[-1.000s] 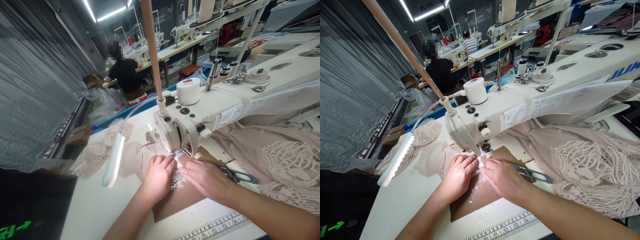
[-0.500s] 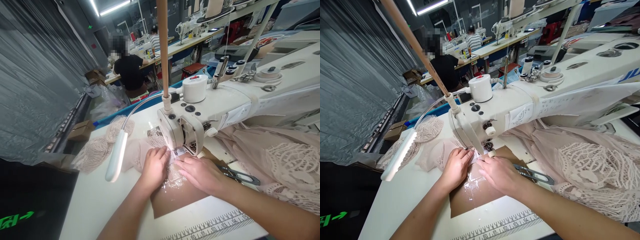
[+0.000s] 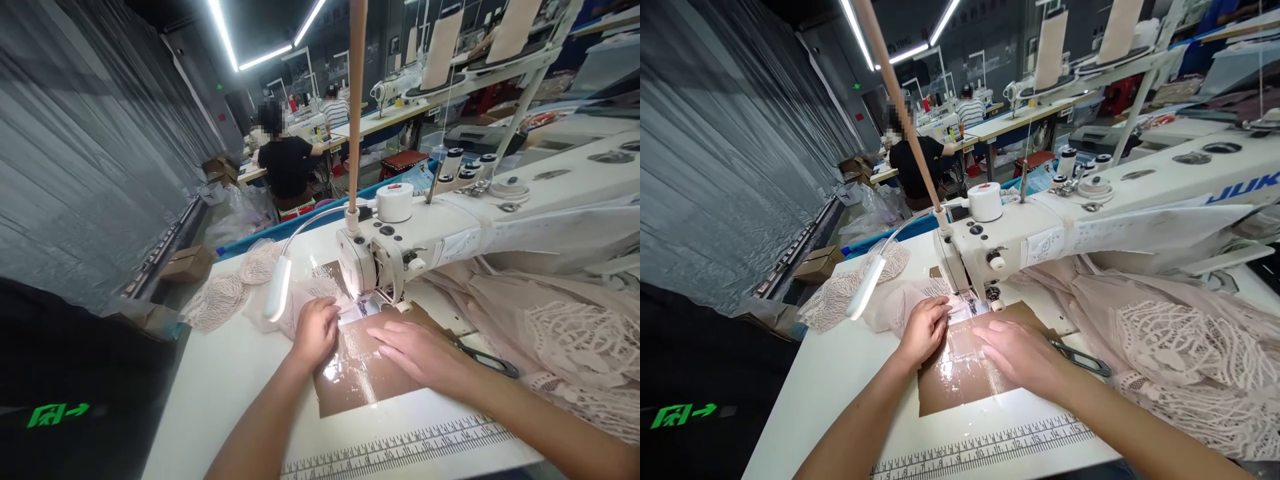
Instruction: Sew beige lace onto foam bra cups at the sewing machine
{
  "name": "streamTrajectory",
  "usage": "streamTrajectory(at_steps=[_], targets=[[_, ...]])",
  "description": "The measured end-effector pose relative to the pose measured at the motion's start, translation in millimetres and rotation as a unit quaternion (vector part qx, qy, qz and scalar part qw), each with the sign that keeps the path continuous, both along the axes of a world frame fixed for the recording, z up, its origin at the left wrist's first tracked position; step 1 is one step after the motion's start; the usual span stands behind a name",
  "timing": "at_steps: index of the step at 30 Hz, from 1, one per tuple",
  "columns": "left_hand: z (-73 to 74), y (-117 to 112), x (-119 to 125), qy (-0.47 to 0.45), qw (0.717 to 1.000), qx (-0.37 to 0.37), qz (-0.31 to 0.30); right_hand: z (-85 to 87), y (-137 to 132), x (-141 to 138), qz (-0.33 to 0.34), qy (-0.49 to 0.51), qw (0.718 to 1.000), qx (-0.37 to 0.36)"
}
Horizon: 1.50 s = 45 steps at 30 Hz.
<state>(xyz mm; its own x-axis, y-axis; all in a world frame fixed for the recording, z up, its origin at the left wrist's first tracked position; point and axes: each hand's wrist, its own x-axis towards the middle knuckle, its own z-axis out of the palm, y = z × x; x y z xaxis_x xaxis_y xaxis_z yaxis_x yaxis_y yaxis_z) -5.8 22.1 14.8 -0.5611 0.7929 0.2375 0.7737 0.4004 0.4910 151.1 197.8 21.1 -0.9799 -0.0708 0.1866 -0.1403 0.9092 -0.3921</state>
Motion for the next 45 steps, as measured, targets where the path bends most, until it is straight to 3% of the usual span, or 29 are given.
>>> streamTrajectory(at_steps=[2, 4, 8, 10, 12, 15, 18, 21, 25, 28, 31, 35, 39, 45], targets=[[9.4, -7, 5, -0.022, 1.0, -0.001, 0.002, 7.0, 12, 15, 0.002, -0.014, 1.0, 0.007], [21.3, -15, 19, -0.05, 0.997, -0.017, -0.049, 5.0, 28, 32, -0.032, 0.003, 0.998, 0.052], [44.7, -28, 63, -0.158, 0.955, -0.065, -0.244, -21.1, 54, 59, -0.063, 0.051, 0.985, 0.155], [53.2, -33, 77, -0.205, 0.938, -0.069, -0.27, -34.7, 58, 67, -0.076, 0.069, 0.977, 0.185], [57.6, -37, 79, -0.236, 0.94, -0.047, -0.241, -43.4, 57, 71, -0.089, 0.079, 0.971, 0.208], [54.7, -40, 62, -0.235, 0.962, 0.001, -0.141, -48.1, 54, 69, -0.094, 0.094, 0.963, 0.236], [42.0, -36, 33, -0.215, 0.976, 0.013, -0.033, -48.3, 55, 64, -0.094, 0.111, 0.96, 0.238], [26.4, -30, 10, -0.261, 0.965, -0.001, 0.022, -45.0, 59, 58, -0.096, 0.092, 0.969, 0.21], [13.7, -26, 1, -0.349, 0.937, 0.017, 0.027, -35.2, 60, 60, -0.092, 0.1, 0.98, 0.148], [12.6, -28, 5, -0.389, 0.92, 0.043, 0.015, -26.3, 55, 65, -0.09, 0.136, 0.983, 0.084], [15.0, -29, 12, -0.445, 0.893, 0.061, -0.009, -14.4, 44, 62, -0.069, 0.09, 0.994, 0.001], [18.7, -28, 20, -0.497, 0.863, 0.086, -0.019, 8.5, 18, 38, -0.047, 0.011, 0.995, -0.089], [20.1, -24, 29, -0.527, 0.844, 0.096, -0.018, 26.6, -7, 7, -0.034, -0.052, 0.989, -0.134], [16.2, -20, 36, -0.528, 0.843, 0.09, -0.046, 26.0, -22, -22, -0.003, -0.035, 0.986, -0.162]])
